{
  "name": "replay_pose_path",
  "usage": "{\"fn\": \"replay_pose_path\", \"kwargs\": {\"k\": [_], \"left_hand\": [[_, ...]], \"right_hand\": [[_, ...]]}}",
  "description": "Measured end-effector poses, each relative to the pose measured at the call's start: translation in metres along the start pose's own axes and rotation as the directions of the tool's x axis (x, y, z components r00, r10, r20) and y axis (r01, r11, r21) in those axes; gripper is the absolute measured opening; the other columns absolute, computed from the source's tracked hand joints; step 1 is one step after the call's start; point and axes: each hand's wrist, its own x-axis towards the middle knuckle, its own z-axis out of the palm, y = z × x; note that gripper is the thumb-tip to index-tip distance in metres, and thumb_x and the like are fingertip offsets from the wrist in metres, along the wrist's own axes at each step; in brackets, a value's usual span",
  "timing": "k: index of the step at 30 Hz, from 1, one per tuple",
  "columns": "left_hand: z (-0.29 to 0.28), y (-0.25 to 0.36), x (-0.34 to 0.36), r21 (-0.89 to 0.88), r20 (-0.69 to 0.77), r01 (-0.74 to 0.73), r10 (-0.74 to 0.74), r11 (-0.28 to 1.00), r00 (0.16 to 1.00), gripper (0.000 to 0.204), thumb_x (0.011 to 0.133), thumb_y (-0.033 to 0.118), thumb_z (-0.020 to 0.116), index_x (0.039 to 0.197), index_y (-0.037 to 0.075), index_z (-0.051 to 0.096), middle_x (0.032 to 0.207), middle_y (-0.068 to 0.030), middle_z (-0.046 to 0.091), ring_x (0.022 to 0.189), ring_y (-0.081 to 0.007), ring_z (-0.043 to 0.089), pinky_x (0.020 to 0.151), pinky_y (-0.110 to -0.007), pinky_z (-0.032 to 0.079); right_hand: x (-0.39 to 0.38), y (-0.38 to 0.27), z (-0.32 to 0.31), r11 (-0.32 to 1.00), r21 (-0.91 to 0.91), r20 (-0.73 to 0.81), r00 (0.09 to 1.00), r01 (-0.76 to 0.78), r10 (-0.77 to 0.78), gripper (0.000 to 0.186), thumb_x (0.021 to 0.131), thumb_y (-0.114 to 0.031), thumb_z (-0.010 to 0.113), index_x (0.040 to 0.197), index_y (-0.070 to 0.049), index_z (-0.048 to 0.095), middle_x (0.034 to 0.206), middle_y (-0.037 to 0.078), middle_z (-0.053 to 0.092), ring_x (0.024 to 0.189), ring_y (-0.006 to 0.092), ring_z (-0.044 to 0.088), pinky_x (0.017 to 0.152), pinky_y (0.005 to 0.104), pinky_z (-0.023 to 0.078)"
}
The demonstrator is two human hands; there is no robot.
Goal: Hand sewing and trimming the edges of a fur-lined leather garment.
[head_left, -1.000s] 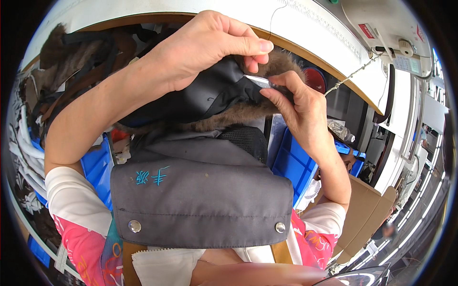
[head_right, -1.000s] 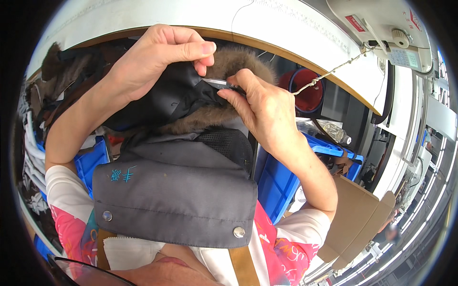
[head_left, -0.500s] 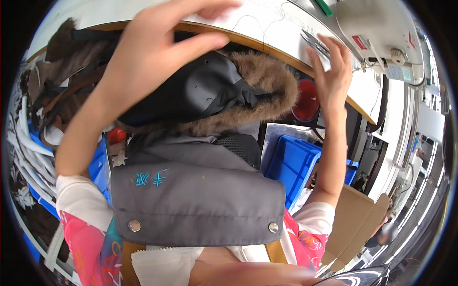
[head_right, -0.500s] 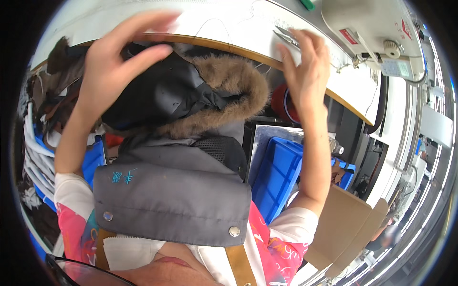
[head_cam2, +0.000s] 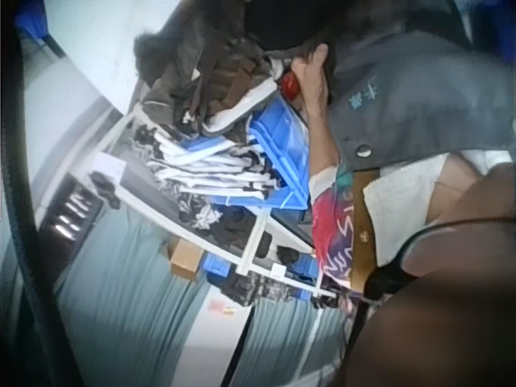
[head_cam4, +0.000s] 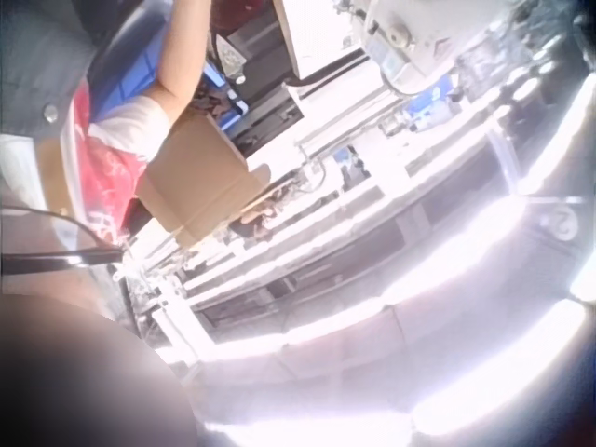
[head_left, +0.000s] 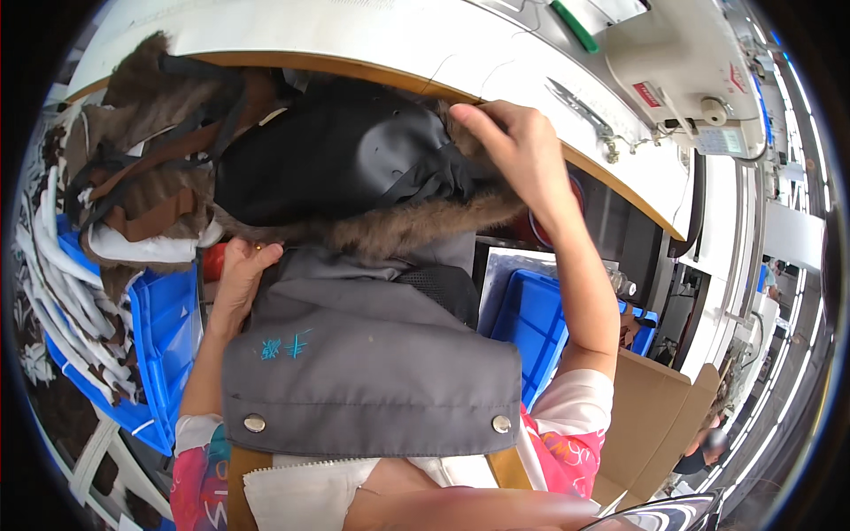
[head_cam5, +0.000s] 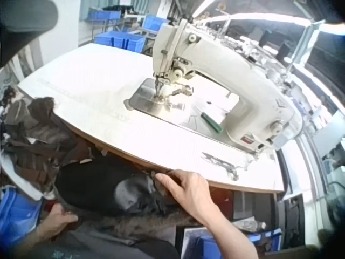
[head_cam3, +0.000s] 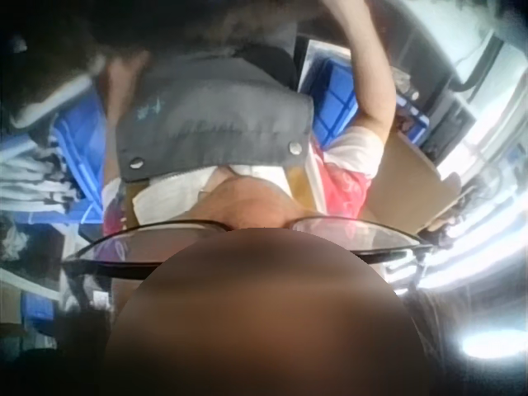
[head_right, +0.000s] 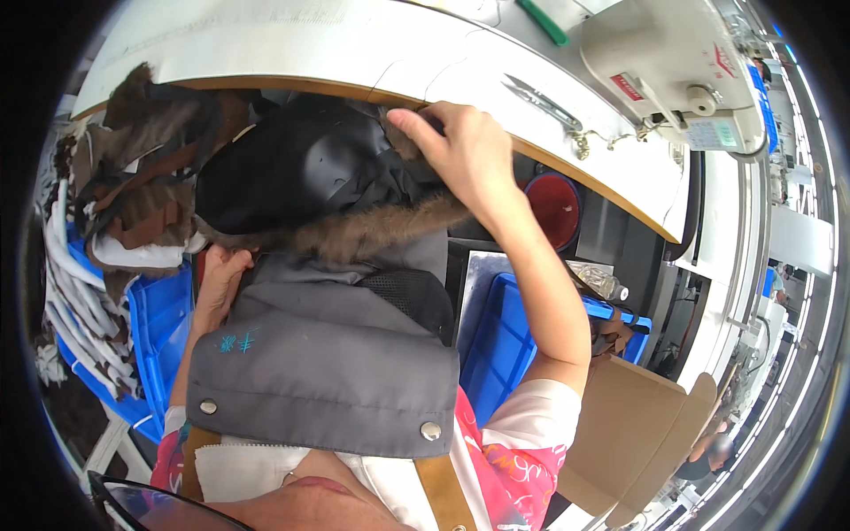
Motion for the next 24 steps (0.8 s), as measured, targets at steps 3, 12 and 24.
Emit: {"fn": "replay_pose_path", "kwargs": {"k": [3,12,24], "left_hand": [[0.014,0.001,0.005,-0.057,0.035,-0.119,0.121,0.991,0.992,0.058,0.071,0.013,0.071,0.121,-0.001,0.046,0.112,-0.0068,0.054,0.104,-0.0159,0.049,0.091,-0.028,0.036],[0.028,-0.009,0.024,0.232,0.054,-0.183,0.175,0.955,0.983,0.046,0.074,0.016,0.071,0.113,-0.001,0.053,0.112,-0.0070,0.054,0.103,-0.0183,0.049,0.091,-0.028,0.036],[0.045,0.109,-0.002,0.142,-0.239,-0.739,0.747,0.658,0.620,0.045,0.081,0.004,0.062,0.123,-0.002,0.047,0.116,-0.0096,0.055,0.105,-0.0199,0.053,0.094,-0.031,0.040]], "right_hand": [[0.010,0.014,-0.001,0.976,0.183,-0.182,0.980,0.119,-0.085,0.016,0.079,-0.018,0.063,0.081,-0.002,0.066,0.065,0.012,0.064,0.060,0.0194,0.063,0.060,0.0304,0.047],[0.016,0.039,-0.046,0.875,-0.434,-0.372,0.842,0.215,-0.391,0.027,0.082,-0.025,0.062,0.085,0.002,0.065,0.071,0.016,0.064,0.066,0.0177,0.063,0.063,0.0296,0.048],[-0.069,0.007,0.000,0.533,0.776,0.526,0.814,-0.339,-0.248,0.037,0.072,-0.016,0.073,0.103,0.000,0.060,0.088,-0.002,0.061,0.083,0.0057,0.053,0.079,0.0191,0.041]]}}
